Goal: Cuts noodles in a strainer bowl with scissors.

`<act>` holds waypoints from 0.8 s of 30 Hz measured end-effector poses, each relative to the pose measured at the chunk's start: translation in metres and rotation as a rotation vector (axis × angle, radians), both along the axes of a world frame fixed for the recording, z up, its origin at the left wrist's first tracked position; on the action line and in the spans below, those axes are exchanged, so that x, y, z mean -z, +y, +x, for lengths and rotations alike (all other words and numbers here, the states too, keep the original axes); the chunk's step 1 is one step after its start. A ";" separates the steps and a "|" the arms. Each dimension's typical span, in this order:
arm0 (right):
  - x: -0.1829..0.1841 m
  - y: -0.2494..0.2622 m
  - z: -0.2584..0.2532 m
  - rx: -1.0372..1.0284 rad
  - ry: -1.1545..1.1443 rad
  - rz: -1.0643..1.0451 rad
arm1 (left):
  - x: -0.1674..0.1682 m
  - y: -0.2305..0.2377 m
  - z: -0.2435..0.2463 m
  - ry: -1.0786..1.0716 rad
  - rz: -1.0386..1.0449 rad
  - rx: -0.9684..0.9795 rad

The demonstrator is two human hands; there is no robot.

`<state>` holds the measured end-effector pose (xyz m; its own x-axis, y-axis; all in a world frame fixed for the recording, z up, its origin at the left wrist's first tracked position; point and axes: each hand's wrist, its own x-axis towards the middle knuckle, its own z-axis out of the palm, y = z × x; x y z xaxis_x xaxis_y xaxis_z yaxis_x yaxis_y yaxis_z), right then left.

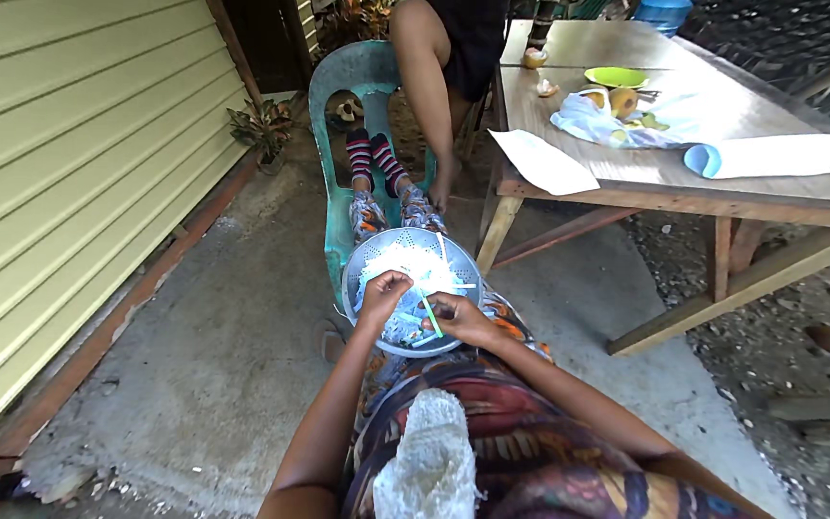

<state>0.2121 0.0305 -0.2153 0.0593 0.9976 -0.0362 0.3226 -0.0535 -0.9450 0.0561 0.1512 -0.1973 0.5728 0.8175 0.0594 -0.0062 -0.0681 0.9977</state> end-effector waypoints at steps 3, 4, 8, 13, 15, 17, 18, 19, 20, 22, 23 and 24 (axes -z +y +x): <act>0.001 0.000 0.000 0.013 0.008 0.014 | 0.000 0.000 0.000 0.000 0.004 0.002; 0.001 0.000 0.000 0.018 0.016 0.017 | 0.000 0.000 0.000 0.001 0.003 0.001; 0.001 0.000 -0.001 0.035 0.033 0.043 | 0.000 0.000 0.000 0.003 0.000 0.003; 0.000 -0.001 -0.002 0.057 0.036 0.078 | -0.001 0.000 0.000 0.007 0.001 -0.016; 0.001 0.000 -0.001 0.046 0.042 0.073 | 0.000 0.000 0.000 0.000 0.003 -0.035; 0.001 0.000 0.000 0.011 0.024 0.032 | 0.000 0.000 0.000 -0.007 0.000 -0.041; 0.001 0.001 0.000 -0.002 0.020 0.012 | 0.000 0.000 0.000 -0.007 0.002 -0.038; 0.002 0.001 0.000 -0.008 0.018 0.004 | 0.000 0.000 0.000 -0.005 0.002 -0.032; 0.001 0.001 0.000 -0.005 0.019 0.001 | 0.000 0.000 0.000 -0.001 0.002 -0.022; 0.001 0.001 0.000 0.001 0.020 0.002 | -0.001 0.000 0.000 0.009 0.002 -0.012; 0.001 0.001 0.000 0.004 0.021 0.001 | -0.001 0.000 0.000 0.013 0.004 -0.013; 0.000 0.001 0.000 0.007 0.023 -0.001 | -0.001 0.000 0.000 0.013 0.004 -0.014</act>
<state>0.2120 0.0312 -0.2157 0.0655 0.9971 -0.0387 0.3007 -0.0567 -0.9520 0.0561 0.1511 -0.1964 0.5618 0.8254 0.0554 0.0082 -0.0725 0.9973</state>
